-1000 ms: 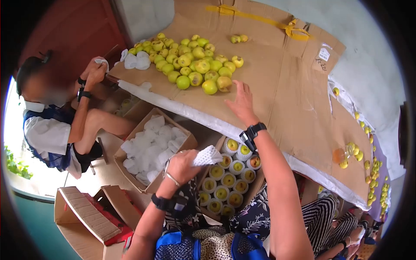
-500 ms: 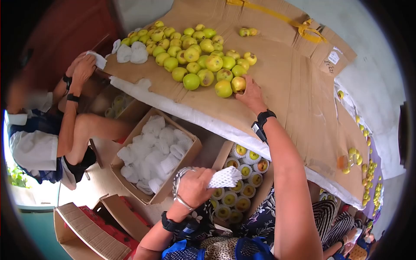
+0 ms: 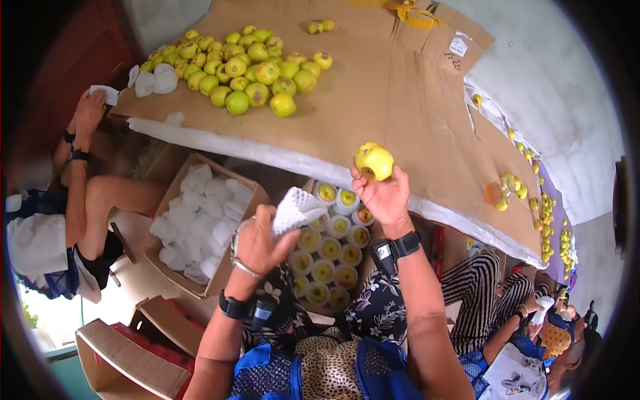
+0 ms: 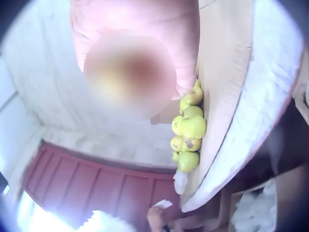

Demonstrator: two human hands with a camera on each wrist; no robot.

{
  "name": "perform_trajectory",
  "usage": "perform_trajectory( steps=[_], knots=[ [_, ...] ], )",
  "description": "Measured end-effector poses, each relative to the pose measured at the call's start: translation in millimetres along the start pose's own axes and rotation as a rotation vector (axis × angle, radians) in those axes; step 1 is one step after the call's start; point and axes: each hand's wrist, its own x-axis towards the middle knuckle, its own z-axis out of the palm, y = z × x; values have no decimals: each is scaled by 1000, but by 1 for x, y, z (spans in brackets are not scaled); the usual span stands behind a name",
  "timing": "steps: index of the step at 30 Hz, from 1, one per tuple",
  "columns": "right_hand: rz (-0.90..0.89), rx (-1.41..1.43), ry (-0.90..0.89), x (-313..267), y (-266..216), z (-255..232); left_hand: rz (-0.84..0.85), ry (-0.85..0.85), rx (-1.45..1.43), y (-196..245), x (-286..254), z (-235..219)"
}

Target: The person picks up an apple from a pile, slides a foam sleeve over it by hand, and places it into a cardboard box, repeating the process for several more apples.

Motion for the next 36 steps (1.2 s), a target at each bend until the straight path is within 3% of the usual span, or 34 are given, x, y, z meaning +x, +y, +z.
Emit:
perform_trajectory(
  steps=[3,7,12,16,20,22,23,28,30,34,36],
  knots=[
    [53,151,26,-31,9,-1,-61,-23,26,4,-13,-4],
    [142,282,32,-63,14,-12,66,103,-59,10,-23,5],
    [123,307,40,-86,18,-26,53,40,127,32,-38,21],
    [88,126,99,-104,31,-57,40,39,233,38,-42,38],
    [52,37,212,-129,43,-88,-58,-54,46,30,-51,63],
    [36,4,209,-140,44,-90,-167,-101,-90,23,-53,75],
    [22,-7,210,-145,45,-90,-107,-98,-15,20,-53,79],
    [-19,-58,210,-157,59,-97,-211,-187,104,14,-56,88],
    [3,-159,80,-152,61,-90,-312,-212,65,12,-60,89],
    [146,-158,-52,-149,76,-89,-129,-272,35,10,-61,87],
    [192,-131,27,-149,84,-94,-139,-317,65,5,-62,88]
  ],
)
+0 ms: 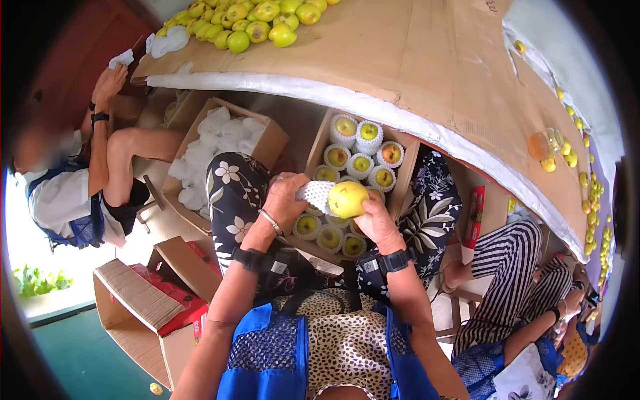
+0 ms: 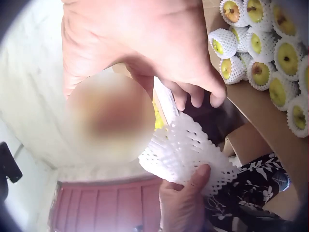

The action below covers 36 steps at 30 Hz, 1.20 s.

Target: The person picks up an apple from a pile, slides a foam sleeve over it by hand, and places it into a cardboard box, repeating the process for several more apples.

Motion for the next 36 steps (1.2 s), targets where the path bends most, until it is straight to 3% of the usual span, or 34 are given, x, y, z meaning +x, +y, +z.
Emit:
perform_trajectory(
  steps=[1,4,6,8,9,12,13,16,20,25,29,32,36],
  knots=[
    [16,61,29,1,2,1,-10,-19,15,-2,-1,0],
    [11,131,81,3,9,0,71,135,41,2,0,-2],
    [-26,136,104,5,10,-3,28,304,25,5,1,0],
    [-79,95,104,8,9,-5,-116,337,-88,0,0,0],
    [-92,81,110,11,9,-3,-295,223,-458,5,-1,-2],
    [-85,28,149,12,14,5,-260,-68,-829,-4,-9,19],
    [-78,7,164,13,16,7,-228,-30,-853,-1,-10,25],
    [-73,33,139,13,24,11,-474,-92,-1053,2,-8,28],
    [-60,76,123,10,26,15,-510,-117,-873,-6,-9,27],
    [-17,308,134,7,21,21,-395,-14,-843,1,-10,30],
    [-58,198,138,7,21,14,-450,82,-793,1,-10,31],
    [-111,34,164,7,24,9,-475,122,-928,8,-5,23],
    [-103,-1,185,5,27,14,-300,41,-620,-2,-12,36]
  ],
)
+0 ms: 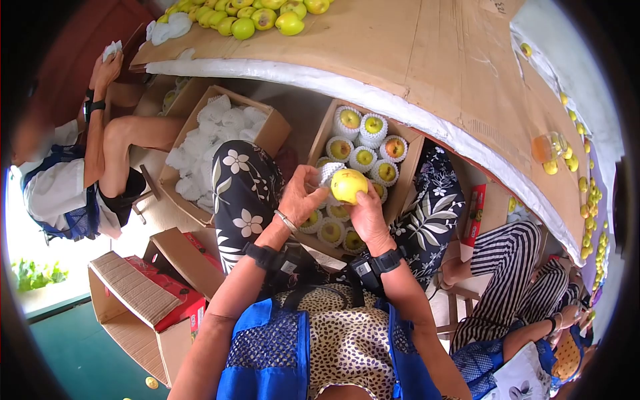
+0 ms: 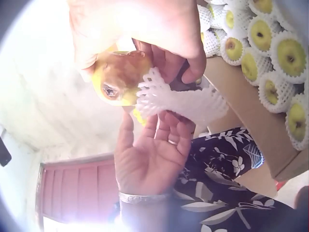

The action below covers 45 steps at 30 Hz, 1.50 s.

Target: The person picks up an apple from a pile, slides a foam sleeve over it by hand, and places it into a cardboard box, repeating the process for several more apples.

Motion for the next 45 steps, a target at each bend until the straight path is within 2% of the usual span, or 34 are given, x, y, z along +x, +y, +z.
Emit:
perform_trajectory(
  steps=[2,5,14,17,20,22,23,26,27,30,31,32,35,37,40,43,45],
  knots=[
    [8,-24,-9,-1,0,2,10,14,64,-4,1,0],
    [-12,-99,-24,0,3,4,-7,1,13,-14,3,2],
    [71,-425,-59,3,-9,-5,67,88,-7,4,3,4],
    [46,-511,-15,5,-6,-3,320,75,251,16,2,0],
    [-28,-532,105,8,-8,-5,264,11,271,27,0,-1],
    [-127,-652,198,16,-14,-3,175,-157,228,24,-1,-2],
    [-147,-886,247,14,-21,-3,128,-238,207,21,-2,-2],
    [-478,-1165,287,14,-16,2,32,-131,-316,-3,0,13],
    [-520,-1234,301,14,-15,3,-154,-171,-345,0,1,7],
    [-634,-1434,320,16,-14,11,-292,-240,-661,13,-4,9],
    [-663,-1496,319,18,-14,14,-261,-275,-729,5,-3,11],
    [-692,-1558,320,19,-13,17,-259,-238,-710,5,-3,11],
    [-662,-1680,267,17,-14,28,-260,-119,-654,11,-5,14],
    [-625,-1525,191,14,-19,32,-266,-27,-596,10,-5,14],
    [-547,-1306,74,11,-27,31,-376,11,-747,11,2,4],
    [-484,-1232,28,9,-29,28,-342,21,-585,7,-2,7],
    [-552,-1300,39,8,-24,28,-312,27,-503,3,-2,9]
  ],
)
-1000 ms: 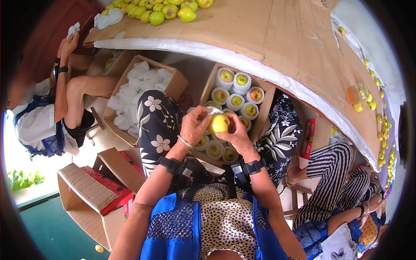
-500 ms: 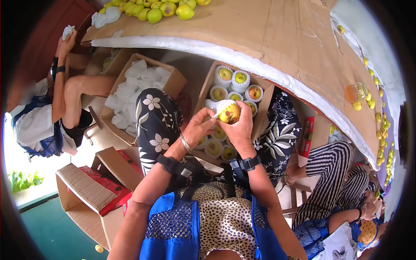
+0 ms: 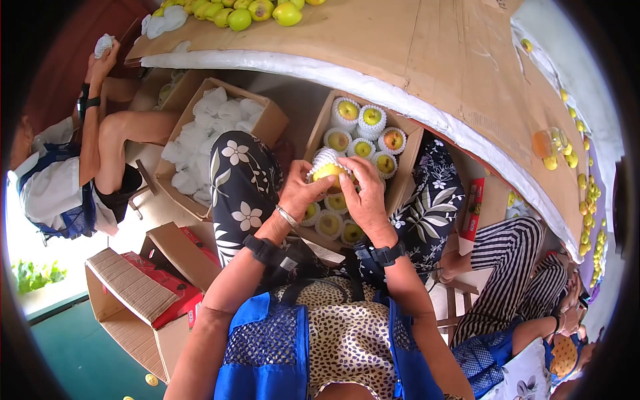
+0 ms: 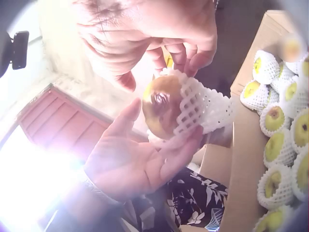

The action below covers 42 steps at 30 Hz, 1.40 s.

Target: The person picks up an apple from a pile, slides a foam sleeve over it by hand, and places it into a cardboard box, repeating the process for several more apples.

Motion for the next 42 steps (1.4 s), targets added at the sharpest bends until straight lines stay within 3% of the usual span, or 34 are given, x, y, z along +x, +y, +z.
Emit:
perform_trajectory(
  steps=[1,4,10,17,19,23,26,29,35,39,42],
  knots=[
    [-29,-34,13,0,0,2,17,5,29,0,0,-1],
    [139,195,39,0,-1,4,47,23,30,7,-4,1],
    [144,136,72,0,13,4,157,-39,-22,4,-2,5],
    [-114,86,17,1,1,15,204,27,-25,-13,8,-3],
    [-166,64,-15,-3,-3,20,150,76,-41,-3,3,-2],
    [20,125,-66,-11,-4,24,185,82,-281,-6,6,2],
    [-82,-135,40,0,-14,13,165,145,-234,-11,12,-5],
    [-74,-153,42,6,-15,22,244,131,-205,-15,16,-4],
    [-4,-142,67,4,0,45,527,254,553,-14,6,2],
    [151,93,173,3,11,44,729,218,774,8,-2,10],
    [211,413,217,4,13,37,579,219,620,14,-4,11]
  ],
)
